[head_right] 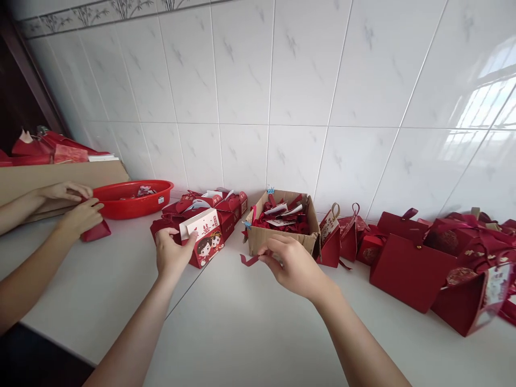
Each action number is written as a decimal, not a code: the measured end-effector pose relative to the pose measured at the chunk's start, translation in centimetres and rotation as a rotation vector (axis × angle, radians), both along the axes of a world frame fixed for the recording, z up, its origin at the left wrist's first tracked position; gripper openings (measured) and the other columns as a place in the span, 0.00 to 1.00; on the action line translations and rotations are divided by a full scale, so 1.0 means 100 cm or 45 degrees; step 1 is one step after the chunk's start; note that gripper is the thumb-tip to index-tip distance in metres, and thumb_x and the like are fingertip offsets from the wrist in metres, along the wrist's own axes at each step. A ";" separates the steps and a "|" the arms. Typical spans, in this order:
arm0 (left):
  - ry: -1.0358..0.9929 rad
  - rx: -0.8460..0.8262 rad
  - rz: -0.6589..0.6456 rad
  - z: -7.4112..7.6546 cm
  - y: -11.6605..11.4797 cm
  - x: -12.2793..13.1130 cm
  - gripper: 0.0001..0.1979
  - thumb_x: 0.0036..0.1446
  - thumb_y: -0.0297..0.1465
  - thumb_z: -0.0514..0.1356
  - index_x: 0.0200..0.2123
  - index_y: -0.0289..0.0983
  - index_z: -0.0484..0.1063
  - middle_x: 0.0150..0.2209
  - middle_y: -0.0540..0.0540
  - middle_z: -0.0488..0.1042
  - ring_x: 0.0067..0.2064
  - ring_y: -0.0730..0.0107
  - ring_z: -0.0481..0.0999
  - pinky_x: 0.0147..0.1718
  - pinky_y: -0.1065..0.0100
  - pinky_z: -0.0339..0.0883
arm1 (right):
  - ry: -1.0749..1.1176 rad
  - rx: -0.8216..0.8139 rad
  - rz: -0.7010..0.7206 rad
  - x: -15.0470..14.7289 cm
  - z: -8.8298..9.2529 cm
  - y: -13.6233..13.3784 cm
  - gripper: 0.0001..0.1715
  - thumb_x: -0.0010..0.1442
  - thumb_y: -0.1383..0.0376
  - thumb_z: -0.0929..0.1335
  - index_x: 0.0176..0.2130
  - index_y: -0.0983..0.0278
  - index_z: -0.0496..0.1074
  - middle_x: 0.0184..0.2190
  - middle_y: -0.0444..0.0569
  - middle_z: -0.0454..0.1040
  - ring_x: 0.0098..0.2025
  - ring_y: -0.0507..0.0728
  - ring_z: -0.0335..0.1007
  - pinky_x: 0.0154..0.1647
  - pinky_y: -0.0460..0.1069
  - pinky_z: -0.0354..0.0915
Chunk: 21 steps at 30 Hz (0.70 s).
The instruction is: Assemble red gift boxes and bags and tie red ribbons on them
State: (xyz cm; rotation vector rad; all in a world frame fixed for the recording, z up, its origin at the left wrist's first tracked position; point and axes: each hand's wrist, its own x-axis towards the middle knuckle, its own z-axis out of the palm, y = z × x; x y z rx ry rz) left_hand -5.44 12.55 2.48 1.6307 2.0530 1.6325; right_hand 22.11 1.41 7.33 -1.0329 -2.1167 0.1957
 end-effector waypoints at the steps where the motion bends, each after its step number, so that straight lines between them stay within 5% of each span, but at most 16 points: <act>1: -0.015 0.027 -0.014 -0.001 0.004 -0.001 0.16 0.52 0.38 0.61 0.41 0.38 0.63 0.46 0.39 0.69 0.52 0.50 0.69 0.48 0.52 0.67 | 0.008 0.025 0.007 0.000 0.004 -0.004 0.05 0.64 0.67 0.65 0.36 0.62 0.71 0.32 0.50 0.75 0.35 0.56 0.70 0.35 0.50 0.66; 4: -0.027 0.104 -0.140 -0.007 0.014 -0.002 0.12 0.52 0.36 0.60 0.39 0.39 0.66 0.45 0.41 0.72 0.51 0.54 0.71 0.51 0.56 0.66 | 0.035 0.063 0.024 0.001 0.012 -0.013 0.05 0.64 0.67 0.65 0.37 0.62 0.71 0.32 0.50 0.75 0.35 0.56 0.70 0.35 0.50 0.66; 9: -0.087 0.195 -0.352 -0.007 0.013 0.002 0.17 0.57 0.31 0.55 0.50 0.39 0.68 0.47 0.41 0.75 0.52 0.56 0.74 0.52 0.59 0.68 | 0.144 -0.023 0.107 0.002 0.018 -0.020 0.03 0.63 0.67 0.66 0.36 0.62 0.71 0.32 0.49 0.75 0.36 0.55 0.70 0.35 0.49 0.68; 12: -0.135 0.248 -0.445 0.003 -0.010 0.008 0.25 0.59 0.31 0.54 0.61 0.40 0.61 0.45 0.41 0.77 0.50 0.59 0.76 0.51 0.59 0.69 | 0.203 -0.156 0.224 0.001 0.018 -0.019 0.03 0.62 0.66 0.68 0.35 0.62 0.73 0.36 0.49 0.73 0.38 0.54 0.71 0.39 0.49 0.69; 15: -0.211 0.270 -0.562 0.015 -0.045 0.018 0.33 0.60 0.33 0.56 0.67 0.41 0.49 0.39 0.44 0.78 0.44 0.62 0.79 0.44 0.63 0.73 | 0.288 -0.259 0.252 -0.004 0.012 -0.014 0.03 0.60 0.65 0.70 0.34 0.62 0.75 0.50 0.54 0.68 0.54 0.58 0.66 0.48 0.51 0.69; 18: -0.413 0.216 -0.860 0.023 -0.077 0.031 0.31 0.59 0.35 0.60 0.64 0.40 0.56 0.44 0.41 0.78 0.47 0.61 0.78 0.45 0.65 0.72 | 0.416 -0.299 0.248 -0.012 0.000 -0.004 0.04 0.59 0.63 0.71 0.34 0.62 0.76 0.62 0.53 0.57 0.66 0.62 0.52 0.58 0.55 0.63; 21: -0.515 0.113 -1.027 0.020 -0.096 0.040 0.26 0.58 0.36 0.61 0.59 0.38 0.63 0.53 0.38 0.75 0.53 0.60 0.76 0.50 0.65 0.70 | 0.520 -0.266 0.278 -0.021 -0.014 0.006 0.05 0.59 0.62 0.71 0.35 0.62 0.75 0.63 0.54 0.57 0.67 0.61 0.51 0.63 0.57 0.59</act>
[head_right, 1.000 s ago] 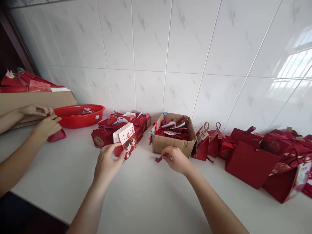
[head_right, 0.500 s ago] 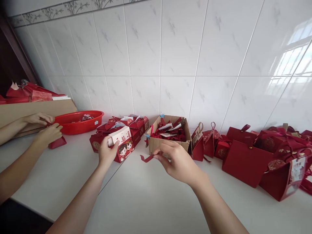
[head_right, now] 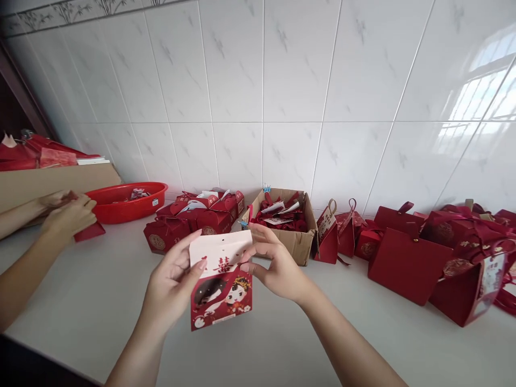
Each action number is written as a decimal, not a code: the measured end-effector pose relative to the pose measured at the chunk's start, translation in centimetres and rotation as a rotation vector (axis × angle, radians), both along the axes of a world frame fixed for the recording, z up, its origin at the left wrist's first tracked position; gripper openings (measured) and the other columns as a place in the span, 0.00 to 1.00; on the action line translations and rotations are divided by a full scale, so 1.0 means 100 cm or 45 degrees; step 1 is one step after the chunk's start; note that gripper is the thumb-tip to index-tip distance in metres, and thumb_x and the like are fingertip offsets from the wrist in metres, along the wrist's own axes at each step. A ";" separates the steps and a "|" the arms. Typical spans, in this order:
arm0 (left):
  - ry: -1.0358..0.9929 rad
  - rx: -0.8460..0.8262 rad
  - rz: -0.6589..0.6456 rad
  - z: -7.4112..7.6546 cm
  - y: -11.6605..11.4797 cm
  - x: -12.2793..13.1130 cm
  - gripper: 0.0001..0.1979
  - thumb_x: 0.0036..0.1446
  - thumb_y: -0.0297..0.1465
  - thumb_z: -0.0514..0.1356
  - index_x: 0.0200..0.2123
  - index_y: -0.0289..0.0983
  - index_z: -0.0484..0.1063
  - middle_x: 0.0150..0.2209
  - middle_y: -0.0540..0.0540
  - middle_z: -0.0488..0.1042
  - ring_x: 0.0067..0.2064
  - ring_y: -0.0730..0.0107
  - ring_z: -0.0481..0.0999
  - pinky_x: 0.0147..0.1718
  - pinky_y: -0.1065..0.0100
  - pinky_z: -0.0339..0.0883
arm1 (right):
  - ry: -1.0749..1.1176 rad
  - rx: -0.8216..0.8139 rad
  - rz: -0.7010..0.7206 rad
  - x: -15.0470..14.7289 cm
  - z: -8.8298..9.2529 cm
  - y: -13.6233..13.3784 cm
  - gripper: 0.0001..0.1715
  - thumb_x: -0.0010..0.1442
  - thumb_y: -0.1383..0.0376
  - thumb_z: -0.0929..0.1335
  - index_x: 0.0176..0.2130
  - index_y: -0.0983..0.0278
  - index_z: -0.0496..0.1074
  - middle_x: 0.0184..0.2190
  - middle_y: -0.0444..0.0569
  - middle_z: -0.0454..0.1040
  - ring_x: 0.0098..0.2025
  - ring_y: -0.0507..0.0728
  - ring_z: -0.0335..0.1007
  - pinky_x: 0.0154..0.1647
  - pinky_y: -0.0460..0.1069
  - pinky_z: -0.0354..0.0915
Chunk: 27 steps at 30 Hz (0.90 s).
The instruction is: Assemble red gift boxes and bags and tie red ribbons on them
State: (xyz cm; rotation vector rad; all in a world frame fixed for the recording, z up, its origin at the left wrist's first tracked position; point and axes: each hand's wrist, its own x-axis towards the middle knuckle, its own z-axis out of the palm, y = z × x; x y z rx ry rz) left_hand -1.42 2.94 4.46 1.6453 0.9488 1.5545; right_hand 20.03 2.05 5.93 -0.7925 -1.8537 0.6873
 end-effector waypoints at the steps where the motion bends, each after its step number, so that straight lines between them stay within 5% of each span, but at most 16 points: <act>1: -0.003 -0.019 -0.002 -0.004 -0.003 0.001 0.25 0.58 0.36 0.60 0.58 0.38 0.64 0.54 0.38 0.74 0.54 0.60 0.75 0.50 0.65 0.70 | 0.024 0.007 -0.003 -0.002 -0.004 0.002 0.06 0.60 0.62 0.71 0.35 0.62 0.75 0.62 0.54 0.59 0.67 0.61 0.51 0.62 0.56 0.60; 9: 0.282 -0.118 0.192 -0.042 0.002 -0.010 0.13 0.59 0.41 0.58 0.40 0.38 0.70 0.35 0.45 0.76 0.35 0.64 0.77 0.34 0.67 0.70 | -0.116 0.002 -0.008 -0.014 -0.020 0.007 0.02 0.60 0.67 0.70 0.35 0.62 0.76 0.51 0.54 0.71 0.64 0.60 0.57 0.57 0.55 0.64; 13: 0.330 0.080 0.241 -0.043 0.002 -0.012 0.09 0.59 0.38 0.59 0.33 0.38 0.70 0.43 0.43 0.71 0.45 0.62 0.74 0.41 0.67 0.68 | -0.078 0.062 0.051 -0.023 -0.027 0.005 0.03 0.59 0.69 0.71 0.36 0.61 0.76 0.42 0.52 0.76 0.63 0.59 0.58 0.57 0.55 0.65; 16: 0.228 0.059 0.110 -0.043 0.001 -0.008 0.08 0.61 0.36 0.57 0.31 0.39 0.67 0.54 0.42 0.70 0.53 0.60 0.71 0.46 0.66 0.66 | -0.009 0.067 0.042 -0.028 -0.032 0.004 0.05 0.59 0.69 0.71 0.36 0.60 0.76 0.43 0.53 0.75 0.62 0.59 0.59 0.49 0.52 0.70; 19: 0.119 -0.061 -0.005 -0.045 0.000 -0.003 0.07 0.63 0.37 0.56 0.36 0.39 0.66 0.44 0.45 0.76 0.44 0.64 0.76 0.41 0.67 0.68 | -0.005 0.053 0.009 -0.030 -0.034 0.003 0.06 0.59 0.70 0.71 0.37 0.60 0.77 0.46 0.54 0.72 0.60 0.60 0.62 0.46 0.51 0.71; 22: 0.142 -0.071 0.072 -0.046 -0.001 0.000 0.09 0.62 0.38 0.56 0.35 0.39 0.67 0.31 0.49 0.75 0.34 0.67 0.75 0.35 0.69 0.68 | -0.040 0.059 -0.029 -0.031 -0.035 0.003 0.05 0.58 0.69 0.71 0.36 0.61 0.78 0.45 0.54 0.71 0.54 0.59 0.68 0.46 0.51 0.70; 27: 0.155 -0.051 0.085 -0.046 -0.002 0.002 0.09 0.62 0.38 0.56 0.33 0.38 0.66 0.29 0.50 0.74 0.31 0.69 0.74 0.32 0.70 0.67 | -0.007 0.128 -0.144 -0.035 -0.038 0.004 0.04 0.58 0.68 0.71 0.35 0.62 0.78 0.40 0.52 0.72 0.44 0.55 0.72 0.39 0.48 0.70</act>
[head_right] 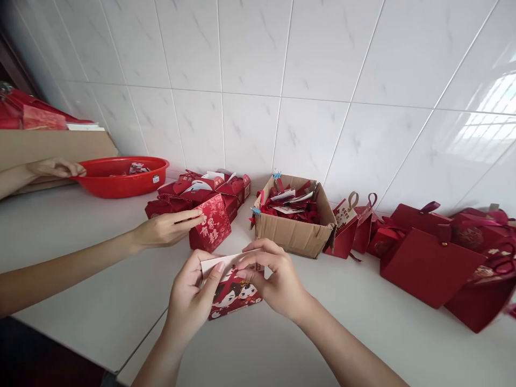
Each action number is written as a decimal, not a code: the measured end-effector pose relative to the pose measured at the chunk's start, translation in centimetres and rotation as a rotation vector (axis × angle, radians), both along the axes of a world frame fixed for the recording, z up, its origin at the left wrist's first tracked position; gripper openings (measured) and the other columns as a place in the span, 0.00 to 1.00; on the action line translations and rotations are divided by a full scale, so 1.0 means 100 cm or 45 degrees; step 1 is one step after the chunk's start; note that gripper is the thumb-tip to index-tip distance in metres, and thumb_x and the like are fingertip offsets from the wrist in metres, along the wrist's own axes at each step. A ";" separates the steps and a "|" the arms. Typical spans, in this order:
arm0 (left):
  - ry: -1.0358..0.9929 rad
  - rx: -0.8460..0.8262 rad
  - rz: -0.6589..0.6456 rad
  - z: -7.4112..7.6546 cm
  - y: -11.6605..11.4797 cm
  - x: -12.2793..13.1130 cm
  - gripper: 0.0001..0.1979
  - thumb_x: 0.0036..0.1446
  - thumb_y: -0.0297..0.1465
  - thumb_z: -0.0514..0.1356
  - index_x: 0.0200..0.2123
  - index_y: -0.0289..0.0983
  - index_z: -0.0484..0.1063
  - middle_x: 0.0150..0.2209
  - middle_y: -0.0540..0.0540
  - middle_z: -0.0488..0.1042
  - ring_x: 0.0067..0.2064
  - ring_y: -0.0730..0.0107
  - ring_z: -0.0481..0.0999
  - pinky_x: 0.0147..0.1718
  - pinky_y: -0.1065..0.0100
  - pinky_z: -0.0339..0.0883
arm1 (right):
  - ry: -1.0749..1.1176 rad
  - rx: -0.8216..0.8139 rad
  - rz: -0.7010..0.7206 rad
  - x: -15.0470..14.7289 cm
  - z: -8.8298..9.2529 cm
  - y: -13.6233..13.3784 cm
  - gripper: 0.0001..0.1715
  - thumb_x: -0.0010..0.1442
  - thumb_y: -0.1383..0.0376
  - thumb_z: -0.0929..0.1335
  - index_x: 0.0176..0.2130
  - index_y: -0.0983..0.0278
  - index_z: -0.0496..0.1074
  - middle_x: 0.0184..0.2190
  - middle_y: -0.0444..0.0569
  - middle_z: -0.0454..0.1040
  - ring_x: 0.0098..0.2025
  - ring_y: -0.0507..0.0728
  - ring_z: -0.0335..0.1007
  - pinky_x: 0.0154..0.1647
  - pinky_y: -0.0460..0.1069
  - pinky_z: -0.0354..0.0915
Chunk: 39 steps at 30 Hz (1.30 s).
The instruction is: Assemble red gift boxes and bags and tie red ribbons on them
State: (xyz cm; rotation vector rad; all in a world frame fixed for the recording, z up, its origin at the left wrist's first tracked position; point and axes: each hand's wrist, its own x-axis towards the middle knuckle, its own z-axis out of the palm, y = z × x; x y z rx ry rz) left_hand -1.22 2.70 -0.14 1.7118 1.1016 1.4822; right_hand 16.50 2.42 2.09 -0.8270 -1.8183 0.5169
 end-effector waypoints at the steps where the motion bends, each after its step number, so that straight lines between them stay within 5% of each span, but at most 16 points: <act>1: 0.000 0.003 -0.008 0.000 0.000 0.000 0.09 0.62 0.38 0.56 0.34 0.38 0.66 0.29 0.50 0.75 0.31 0.69 0.74 0.32 0.70 0.67 | 0.008 0.012 -0.026 -0.001 -0.001 0.000 0.04 0.58 0.68 0.71 0.35 0.62 0.78 0.40 0.52 0.73 0.43 0.55 0.72 0.38 0.48 0.70; 16: 0.010 0.021 -0.072 0.001 -0.003 -0.002 0.08 0.63 0.36 0.56 0.35 0.38 0.68 0.31 0.50 0.77 0.32 0.70 0.77 0.32 0.72 0.69 | 0.076 0.007 -0.099 -0.006 -0.005 -0.001 0.03 0.58 0.66 0.71 0.34 0.60 0.79 0.38 0.50 0.73 0.37 0.53 0.72 0.31 0.46 0.68; 25: 0.023 0.066 -0.206 0.004 -0.004 -0.002 0.07 0.64 0.34 0.55 0.36 0.39 0.70 0.35 0.50 0.78 0.35 0.73 0.78 0.33 0.75 0.69 | 0.135 0.051 -0.173 -0.009 -0.010 -0.001 0.02 0.58 0.67 0.71 0.35 0.60 0.74 0.37 0.47 0.72 0.36 0.52 0.71 0.36 0.47 0.68; 28: 0.015 0.038 -0.239 0.004 -0.005 -0.002 0.07 0.65 0.34 0.54 0.36 0.38 0.69 0.36 0.49 0.78 0.35 0.72 0.78 0.34 0.74 0.69 | 0.241 -0.004 -0.230 -0.009 -0.014 0.001 0.13 0.55 0.64 0.73 0.39 0.60 0.67 0.38 0.47 0.73 0.39 0.54 0.70 0.39 0.49 0.67; 34: 0.055 -0.110 -0.268 0.007 -0.007 -0.006 0.10 0.65 0.39 0.53 0.36 0.39 0.66 0.33 0.50 0.75 0.33 0.70 0.76 0.32 0.72 0.69 | 0.201 -0.288 -0.128 -0.006 -0.016 0.002 0.15 0.58 0.56 0.71 0.31 0.63 0.65 0.24 0.42 0.66 0.24 0.49 0.58 0.24 0.45 0.57; 39: 0.155 -0.220 -0.243 0.016 -0.007 -0.014 0.19 0.60 0.41 0.59 0.53 0.45 0.60 0.50 0.46 0.73 0.49 0.64 0.75 0.42 0.69 0.71 | 0.293 -0.279 -0.197 -0.004 -0.003 -0.004 0.18 0.58 0.55 0.70 0.29 0.62 0.60 0.22 0.39 0.59 0.22 0.47 0.51 0.20 0.43 0.52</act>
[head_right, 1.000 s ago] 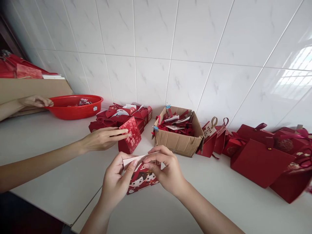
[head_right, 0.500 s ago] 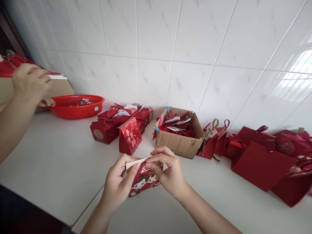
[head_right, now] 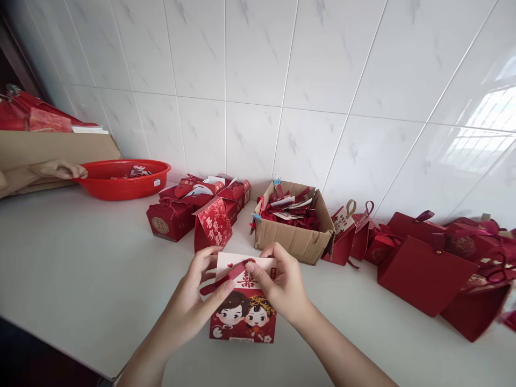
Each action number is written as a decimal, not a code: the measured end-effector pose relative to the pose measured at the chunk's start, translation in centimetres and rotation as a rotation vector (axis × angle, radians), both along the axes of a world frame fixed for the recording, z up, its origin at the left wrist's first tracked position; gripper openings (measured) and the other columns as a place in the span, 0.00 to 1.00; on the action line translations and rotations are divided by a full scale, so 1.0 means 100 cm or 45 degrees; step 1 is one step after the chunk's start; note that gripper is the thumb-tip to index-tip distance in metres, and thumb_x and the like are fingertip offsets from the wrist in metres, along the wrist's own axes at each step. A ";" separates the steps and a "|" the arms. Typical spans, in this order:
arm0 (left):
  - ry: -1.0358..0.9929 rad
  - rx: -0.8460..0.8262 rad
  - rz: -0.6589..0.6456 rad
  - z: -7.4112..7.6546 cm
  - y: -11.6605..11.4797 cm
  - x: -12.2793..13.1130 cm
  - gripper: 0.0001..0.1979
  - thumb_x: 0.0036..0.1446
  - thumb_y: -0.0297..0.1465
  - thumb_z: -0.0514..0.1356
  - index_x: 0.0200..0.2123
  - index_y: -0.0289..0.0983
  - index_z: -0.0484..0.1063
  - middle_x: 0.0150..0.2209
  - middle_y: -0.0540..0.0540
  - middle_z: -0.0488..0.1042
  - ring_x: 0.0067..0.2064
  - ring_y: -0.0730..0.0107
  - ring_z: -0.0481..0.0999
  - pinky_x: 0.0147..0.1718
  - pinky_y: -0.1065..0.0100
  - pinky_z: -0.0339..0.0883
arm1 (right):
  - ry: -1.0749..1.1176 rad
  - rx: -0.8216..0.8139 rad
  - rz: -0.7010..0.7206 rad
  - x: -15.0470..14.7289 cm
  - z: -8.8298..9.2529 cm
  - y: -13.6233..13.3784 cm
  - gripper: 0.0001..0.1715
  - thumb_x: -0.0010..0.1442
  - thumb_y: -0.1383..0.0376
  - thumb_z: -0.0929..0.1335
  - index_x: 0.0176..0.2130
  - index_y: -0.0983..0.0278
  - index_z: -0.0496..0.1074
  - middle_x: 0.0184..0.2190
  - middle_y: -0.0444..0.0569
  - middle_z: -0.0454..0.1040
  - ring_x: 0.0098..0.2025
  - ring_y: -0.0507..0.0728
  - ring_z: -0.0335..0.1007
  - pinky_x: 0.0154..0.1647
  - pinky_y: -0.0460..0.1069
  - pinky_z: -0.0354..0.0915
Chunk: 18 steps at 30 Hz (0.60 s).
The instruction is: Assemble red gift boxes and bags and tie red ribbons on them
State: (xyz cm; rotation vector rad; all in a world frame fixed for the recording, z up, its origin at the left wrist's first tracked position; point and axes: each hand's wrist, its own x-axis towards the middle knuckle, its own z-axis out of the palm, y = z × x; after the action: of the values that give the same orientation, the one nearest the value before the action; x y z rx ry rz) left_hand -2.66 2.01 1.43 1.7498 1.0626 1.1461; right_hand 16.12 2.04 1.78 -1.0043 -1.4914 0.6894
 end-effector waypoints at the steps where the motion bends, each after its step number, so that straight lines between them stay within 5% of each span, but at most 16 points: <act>1: 0.039 0.002 -0.005 0.002 0.000 -0.002 0.20 0.59 0.41 0.60 0.53 0.45 0.61 0.51 0.46 0.73 0.50 0.64 0.75 0.44 0.68 0.71 | 0.023 -0.009 -0.006 0.001 0.003 -0.001 0.19 0.57 0.55 0.70 0.29 0.62 0.60 0.21 0.39 0.58 0.21 0.47 0.51 0.19 0.42 0.52; 8: 0.240 -0.015 -0.098 0.013 -0.003 -0.018 0.10 0.58 0.39 0.61 0.42 0.45 0.74 0.41 0.50 0.79 0.43 0.65 0.78 0.41 0.71 0.71 | 0.007 -0.006 -0.036 0.003 0.012 -0.007 0.18 0.57 0.56 0.70 0.29 0.62 0.59 0.21 0.38 0.57 0.20 0.46 0.48 0.17 0.42 0.48; 13: 0.388 0.124 0.074 0.014 -0.002 -0.034 0.11 0.55 0.40 0.62 0.26 0.41 0.76 0.26 0.51 0.78 0.29 0.66 0.76 0.28 0.73 0.69 | -0.050 0.057 -0.077 0.004 0.012 -0.008 0.17 0.58 0.58 0.70 0.29 0.62 0.60 0.21 0.39 0.58 0.20 0.46 0.49 0.18 0.43 0.49; 18: 0.234 0.209 0.219 0.022 -0.008 -0.051 0.10 0.52 0.41 0.65 0.27 0.41 0.78 0.27 0.49 0.79 0.29 0.65 0.77 0.28 0.73 0.70 | -0.106 0.141 0.063 0.007 0.013 -0.008 0.15 0.58 0.61 0.71 0.29 0.62 0.61 0.23 0.40 0.60 0.23 0.47 0.52 0.20 0.43 0.51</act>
State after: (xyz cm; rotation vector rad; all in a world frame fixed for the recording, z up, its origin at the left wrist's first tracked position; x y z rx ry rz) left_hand -7.72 1.17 3.61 1.9521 1.2807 1.2242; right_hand 16.83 1.23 3.10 -0.9239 -1.6140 0.5991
